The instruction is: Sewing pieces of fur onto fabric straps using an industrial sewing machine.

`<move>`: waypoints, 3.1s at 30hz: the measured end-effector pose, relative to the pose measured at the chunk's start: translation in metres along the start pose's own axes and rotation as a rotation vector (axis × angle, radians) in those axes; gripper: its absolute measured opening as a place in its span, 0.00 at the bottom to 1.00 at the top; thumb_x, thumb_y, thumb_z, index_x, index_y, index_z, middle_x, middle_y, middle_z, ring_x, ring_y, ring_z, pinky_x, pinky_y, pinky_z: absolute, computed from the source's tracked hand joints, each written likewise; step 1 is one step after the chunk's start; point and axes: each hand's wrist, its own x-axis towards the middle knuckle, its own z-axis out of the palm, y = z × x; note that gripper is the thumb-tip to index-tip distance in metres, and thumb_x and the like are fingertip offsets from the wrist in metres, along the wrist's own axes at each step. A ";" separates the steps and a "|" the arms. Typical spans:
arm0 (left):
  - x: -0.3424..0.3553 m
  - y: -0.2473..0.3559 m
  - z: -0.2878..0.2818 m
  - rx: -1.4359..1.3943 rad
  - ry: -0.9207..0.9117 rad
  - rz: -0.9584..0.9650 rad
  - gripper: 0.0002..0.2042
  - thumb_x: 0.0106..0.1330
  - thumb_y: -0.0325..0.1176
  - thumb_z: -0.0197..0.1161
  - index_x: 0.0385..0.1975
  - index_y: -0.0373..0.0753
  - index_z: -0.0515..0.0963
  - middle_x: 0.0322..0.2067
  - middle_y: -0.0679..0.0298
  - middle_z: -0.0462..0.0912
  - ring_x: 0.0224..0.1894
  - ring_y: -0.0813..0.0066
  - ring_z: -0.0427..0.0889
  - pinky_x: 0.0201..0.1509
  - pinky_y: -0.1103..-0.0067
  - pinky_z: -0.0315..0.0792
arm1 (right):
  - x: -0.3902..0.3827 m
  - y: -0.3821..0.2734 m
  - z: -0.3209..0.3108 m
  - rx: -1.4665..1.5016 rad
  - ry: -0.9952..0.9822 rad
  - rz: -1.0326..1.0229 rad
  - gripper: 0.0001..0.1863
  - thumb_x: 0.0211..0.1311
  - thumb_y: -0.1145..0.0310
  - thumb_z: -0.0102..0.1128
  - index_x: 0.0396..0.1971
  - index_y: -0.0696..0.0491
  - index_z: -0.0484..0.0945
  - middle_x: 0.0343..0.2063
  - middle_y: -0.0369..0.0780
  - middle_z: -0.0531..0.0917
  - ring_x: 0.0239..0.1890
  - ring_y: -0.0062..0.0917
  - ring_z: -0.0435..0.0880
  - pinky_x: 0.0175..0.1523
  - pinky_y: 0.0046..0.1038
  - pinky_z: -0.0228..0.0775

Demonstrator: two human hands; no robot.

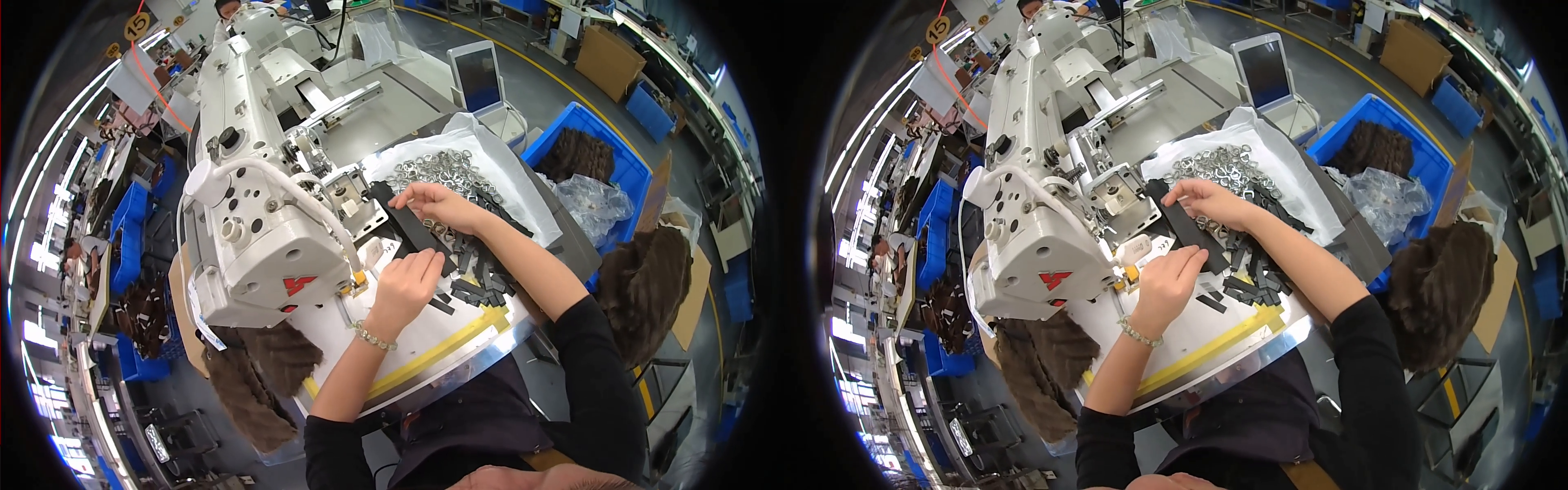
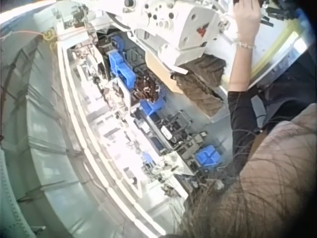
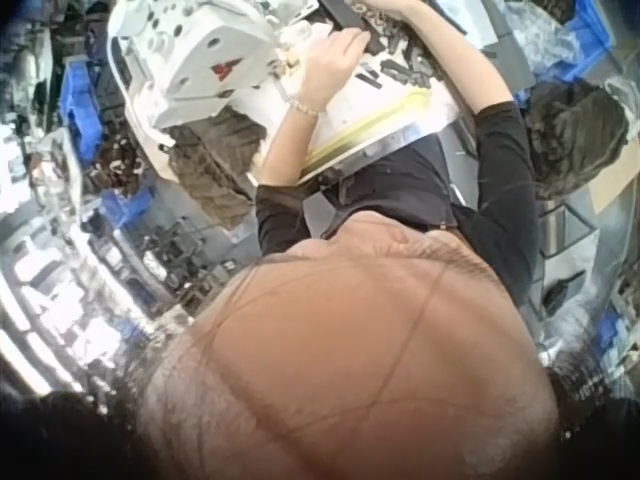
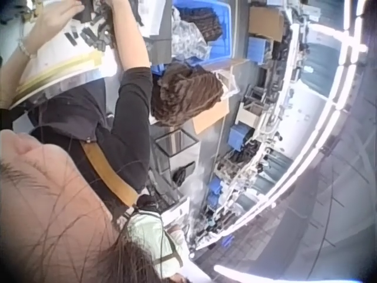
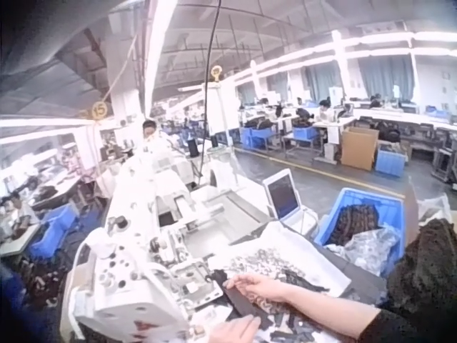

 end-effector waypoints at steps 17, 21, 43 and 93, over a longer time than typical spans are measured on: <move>-0.029 0.001 -0.014 -0.034 -0.090 -0.070 0.11 0.49 0.24 0.63 0.35 0.36 0.81 0.33 0.63 0.84 0.30 0.72 0.83 0.28 0.78 0.74 | 0.035 -0.021 -0.013 -0.635 0.313 -0.236 0.21 0.51 0.81 0.54 0.48 0.54 0.76 0.54 0.39 0.76 0.50 0.27 0.76 0.53 0.29 0.70; -0.052 -0.003 -0.027 -0.024 -0.096 -0.116 0.10 0.51 0.25 0.64 0.34 0.37 0.82 0.33 0.63 0.84 0.30 0.73 0.83 0.28 0.78 0.75 | -0.029 -0.058 0.020 -0.904 0.036 0.017 0.20 0.49 0.75 0.65 0.46 0.55 0.77 0.37 0.41 0.83 0.35 0.25 0.82 0.42 0.26 0.75; -0.096 0.012 -0.060 0.054 -0.233 -0.021 0.11 0.51 0.27 0.64 0.36 0.39 0.82 0.38 0.68 0.83 0.38 0.77 0.80 0.34 0.80 0.69 | -0.041 0.019 0.104 -0.856 -0.108 -0.392 0.23 0.51 0.78 0.64 0.50 0.51 0.75 0.57 0.45 0.74 0.55 0.38 0.77 0.58 0.35 0.71; -0.106 0.005 -0.049 -0.019 -0.383 -0.439 0.30 0.59 0.48 0.64 0.55 0.30 0.72 0.56 0.42 0.72 0.60 0.48 0.71 0.64 0.63 0.65 | -0.060 0.016 0.101 -1.136 -0.007 -0.502 0.14 0.53 0.70 0.67 0.42 0.50 0.81 0.47 0.38 0.81 0.46 0.26 0.82 0.70 0.46 0.53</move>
